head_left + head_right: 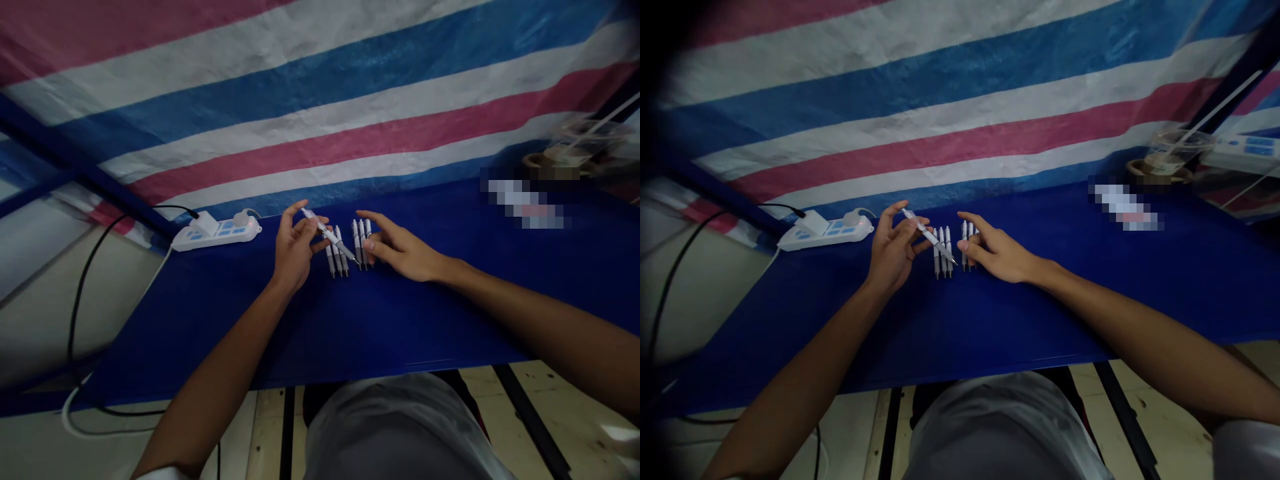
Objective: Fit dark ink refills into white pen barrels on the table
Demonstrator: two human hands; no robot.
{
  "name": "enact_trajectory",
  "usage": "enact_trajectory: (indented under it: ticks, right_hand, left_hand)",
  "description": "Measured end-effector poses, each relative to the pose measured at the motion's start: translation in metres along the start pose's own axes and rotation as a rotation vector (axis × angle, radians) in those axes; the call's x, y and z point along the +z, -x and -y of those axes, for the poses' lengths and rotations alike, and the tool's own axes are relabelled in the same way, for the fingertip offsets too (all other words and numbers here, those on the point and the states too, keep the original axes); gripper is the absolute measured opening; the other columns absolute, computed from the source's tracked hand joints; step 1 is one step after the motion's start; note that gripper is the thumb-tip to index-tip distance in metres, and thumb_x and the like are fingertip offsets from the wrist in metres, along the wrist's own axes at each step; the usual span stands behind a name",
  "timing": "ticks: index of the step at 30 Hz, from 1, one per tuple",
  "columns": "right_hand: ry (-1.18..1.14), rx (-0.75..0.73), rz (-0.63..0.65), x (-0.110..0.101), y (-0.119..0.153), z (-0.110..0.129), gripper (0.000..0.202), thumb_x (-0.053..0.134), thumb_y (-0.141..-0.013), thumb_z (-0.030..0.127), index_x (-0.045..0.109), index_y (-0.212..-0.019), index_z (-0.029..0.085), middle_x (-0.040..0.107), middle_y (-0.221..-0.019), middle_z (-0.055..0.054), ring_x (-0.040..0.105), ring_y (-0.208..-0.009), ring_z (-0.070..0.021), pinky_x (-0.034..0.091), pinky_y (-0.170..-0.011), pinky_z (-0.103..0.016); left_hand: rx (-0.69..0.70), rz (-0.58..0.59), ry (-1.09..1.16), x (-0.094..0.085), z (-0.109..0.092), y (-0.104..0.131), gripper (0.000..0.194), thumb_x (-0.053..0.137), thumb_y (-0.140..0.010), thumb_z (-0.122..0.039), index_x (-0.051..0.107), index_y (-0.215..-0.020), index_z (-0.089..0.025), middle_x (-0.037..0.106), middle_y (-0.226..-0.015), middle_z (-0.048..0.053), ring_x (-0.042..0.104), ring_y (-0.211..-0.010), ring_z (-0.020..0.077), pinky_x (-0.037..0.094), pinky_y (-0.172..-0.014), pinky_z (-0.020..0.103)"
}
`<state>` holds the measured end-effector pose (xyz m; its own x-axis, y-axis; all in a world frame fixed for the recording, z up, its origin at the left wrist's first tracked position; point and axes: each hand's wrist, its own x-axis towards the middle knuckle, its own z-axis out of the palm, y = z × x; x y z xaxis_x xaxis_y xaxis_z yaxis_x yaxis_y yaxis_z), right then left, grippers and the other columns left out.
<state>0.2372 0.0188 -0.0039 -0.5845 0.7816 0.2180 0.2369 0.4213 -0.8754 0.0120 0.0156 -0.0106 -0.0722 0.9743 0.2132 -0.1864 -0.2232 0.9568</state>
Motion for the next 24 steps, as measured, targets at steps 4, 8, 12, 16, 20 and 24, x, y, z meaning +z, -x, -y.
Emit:
enact_trajectory:
  ticks: [4, 8, 12, 16, 20, 24]
  right_hand:
    - [0.021, 0.008, -0.011, -0.005, 0.0, 0.0, 0.072, 0.054, -0.099, 0.055, 0.036, -0.156, 0.015, 0.065, -0.073, 0.002, 0.06, -0.066, -0.0169, 0.045, -0.063, -0.03]
    - [0.063, -0.049, 0.019, -0.003, 0.0, 0.001, 0.062, 0.056, -0.099, 0.048, 0.044, -0.151, 0.017, 0.069, -0.081, -0.001, 0.065, -0.073, -0.0181, 0.048, -0.067, -0.032]
    - [0.1, -0.116, 0.076, -0.001, 0.001, 0.002, 0.054, 0.06, -0.097, 0.042, 0.051, -0.147, 0.02, 0.074, -0.095, -0.004, 0.064, -0.072, -0.0158, 0.047, -0.062, -0.029]
    - [0.114, -0.131, 0.086, -0.002, 0.001, 0.0, 0.055, 0.059, -0.098, 0.039, 0.051, -0.148, 0.018, 0.075, -0.095, -0.004, 0.064, -0.071, -0.015, 0.047, -0.058, -0.026]
    - [0.098, -0.151, 0.114, 0.0, 0.002, 0.0, 0.06, 0.064, -0.095, 0.038, 0.05, -0.15, 0.017, 0.076, -0.101, -0.007, 0.066, -0.073, -0.0147, 0.049, -0.057, -0.025]
    - [0.07, -0.193, 0.129, 0.008, 0.005, 0.003, 0.056, 0.07, -0.093, 0.036, 0.059, -0.144, 0.017, 0.077, -0.095, -0.005, 0.066, -0.069, -0.0135, 0.05, -0.057, -0.024]
  left_hand:
    - [-0.008, 0.011, 0.003, -0.003, -0.003, -0.002, 0.035, 0.078, -0.088, -0.034, 0.06, -0.117, -0.025, 0.077, -0.095, 0.0, 0.074, -0.082, 0.0138, 0.062, -0.07, 0.024]
    - [0.021, 0.034, -0.001, -0.006, -0.003, -0.003, 0.037, 0.076, -0.091, -0.033, 0.061, -0.123, -0.025, 0.077, -0.099, 0.003, 0.074, -0.081, 0.0136, 0.061, -0.07, 0.024]
    - [0.074, 0.018, -0.013, -0.009, -0.002, -0.005, 0.035, 0.073, -0.093, -0.033, 0.059, -0.125, -0.025, 0.076, -0.099, 0.002, 0.074, -0.083, 0.014, 0.062, -0.076, 0.027]
    - [0.084, 0.057, -0.042, -0.011, -0.001, -0.007, 0.035, 0.073, -0.093, -0.034, 0.059, -0.124, -0.024, 0.076, -0.097, 0.002, 0.075, -0.084, 0.0155, 0.064, -0.079, 0.032]
    - [0.053, 0.069, -0.011, -0.009, 0.0, -0.006, 0.039, 0.072, -0.094, -0.036, 0.057, -0.128, -0.026, 0.076, -0.104, 0.003, 0.076, -0.09, 0.0165, 0.064, -0.084, 0.034]
    - [-0.023, 0.103, 0.058, -0.005, 0.003, -0.003, 0.049, 0.07, -0.096, -0.033, 0.05, -0.141, -0.03, 0.075, -0.12, 0.005, 0.075, -0.105, 0.0182, 0.062, -0.094, 0.037]
